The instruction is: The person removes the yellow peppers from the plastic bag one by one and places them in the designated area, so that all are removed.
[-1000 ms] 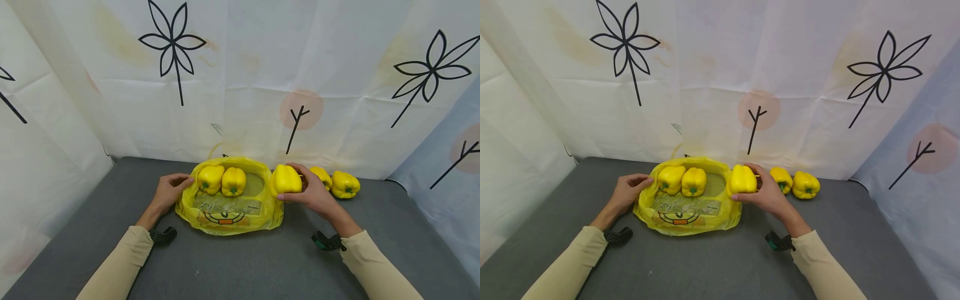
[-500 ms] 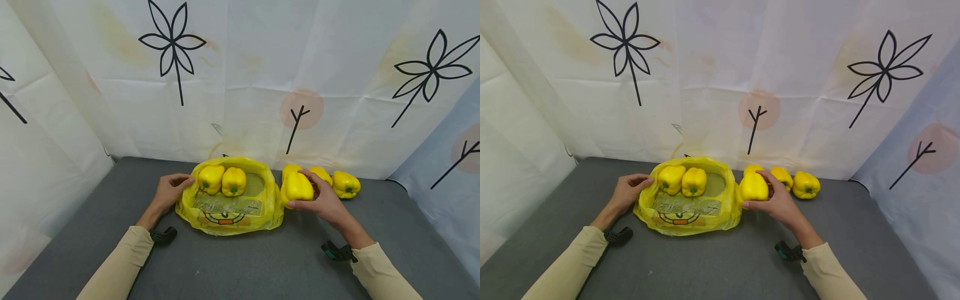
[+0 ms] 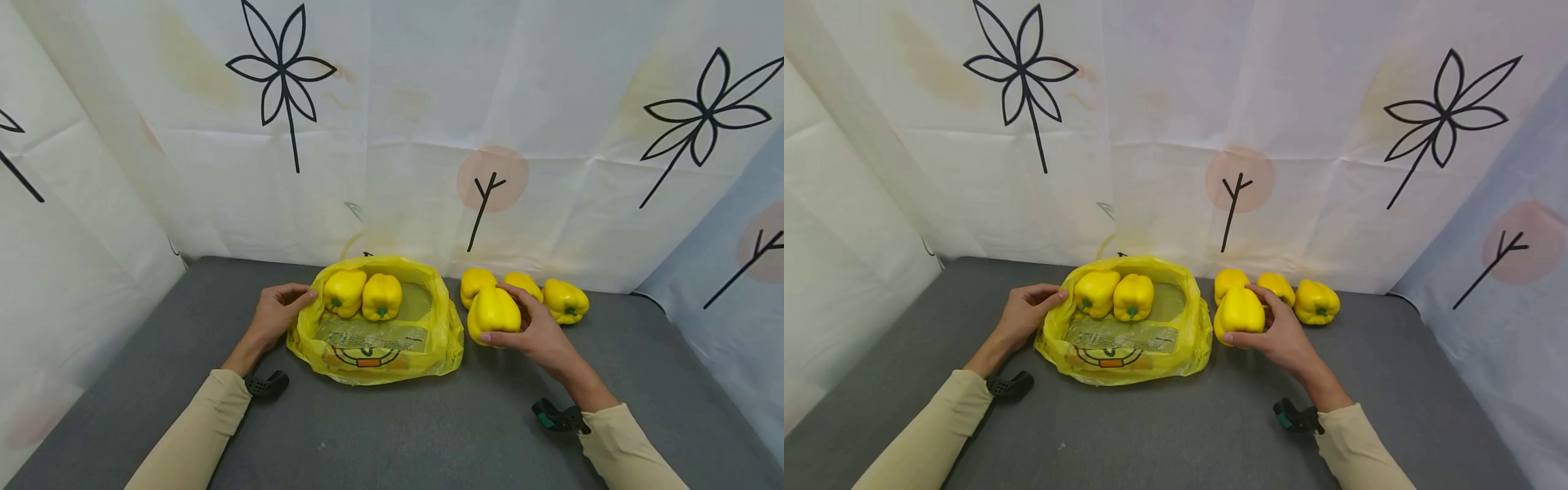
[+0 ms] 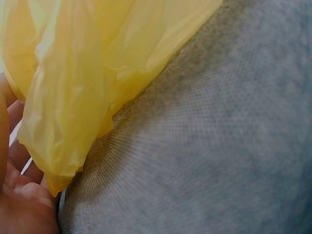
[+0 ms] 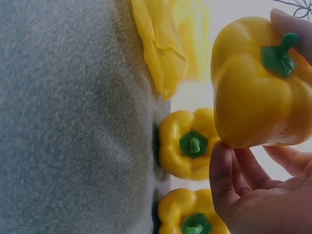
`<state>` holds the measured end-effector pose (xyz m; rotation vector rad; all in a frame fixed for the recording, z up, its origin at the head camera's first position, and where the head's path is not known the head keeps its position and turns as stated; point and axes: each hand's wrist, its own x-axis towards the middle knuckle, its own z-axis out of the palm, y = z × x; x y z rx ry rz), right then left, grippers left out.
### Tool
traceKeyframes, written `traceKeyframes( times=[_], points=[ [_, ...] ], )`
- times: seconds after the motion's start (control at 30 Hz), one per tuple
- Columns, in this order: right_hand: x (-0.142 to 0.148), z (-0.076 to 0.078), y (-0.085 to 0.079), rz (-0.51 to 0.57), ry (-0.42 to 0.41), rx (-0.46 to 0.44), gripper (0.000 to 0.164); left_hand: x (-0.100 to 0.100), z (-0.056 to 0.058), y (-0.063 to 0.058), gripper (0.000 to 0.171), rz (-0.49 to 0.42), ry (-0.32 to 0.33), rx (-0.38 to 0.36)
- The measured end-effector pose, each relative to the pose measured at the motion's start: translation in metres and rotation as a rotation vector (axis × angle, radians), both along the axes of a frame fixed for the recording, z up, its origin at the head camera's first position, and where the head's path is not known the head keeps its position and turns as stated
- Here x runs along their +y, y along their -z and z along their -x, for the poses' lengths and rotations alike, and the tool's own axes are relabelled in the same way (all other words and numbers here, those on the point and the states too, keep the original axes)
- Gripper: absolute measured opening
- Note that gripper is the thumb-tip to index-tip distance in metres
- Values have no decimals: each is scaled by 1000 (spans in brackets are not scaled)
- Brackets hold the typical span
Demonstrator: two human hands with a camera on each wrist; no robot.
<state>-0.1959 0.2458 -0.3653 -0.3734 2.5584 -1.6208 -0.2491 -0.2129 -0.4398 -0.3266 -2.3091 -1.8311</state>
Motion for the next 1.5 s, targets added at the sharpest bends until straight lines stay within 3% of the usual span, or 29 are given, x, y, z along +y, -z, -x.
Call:
traceKeyframes(
  times=[0.77, 1.2, 1.5],
  points=[
    [4, 2, 19, -38, 8, -65, 93, -2, 2, 3, 31, -4, 3, 6],
    [5, 5, 28, -162, -7, -64, 95, -2, 2, 2, 32, 1, 2, -3],
    [3, 4, 28, -186, 3, -71, 98, -2, 2, 3, 32, -8, -1, -8]
  ],
)
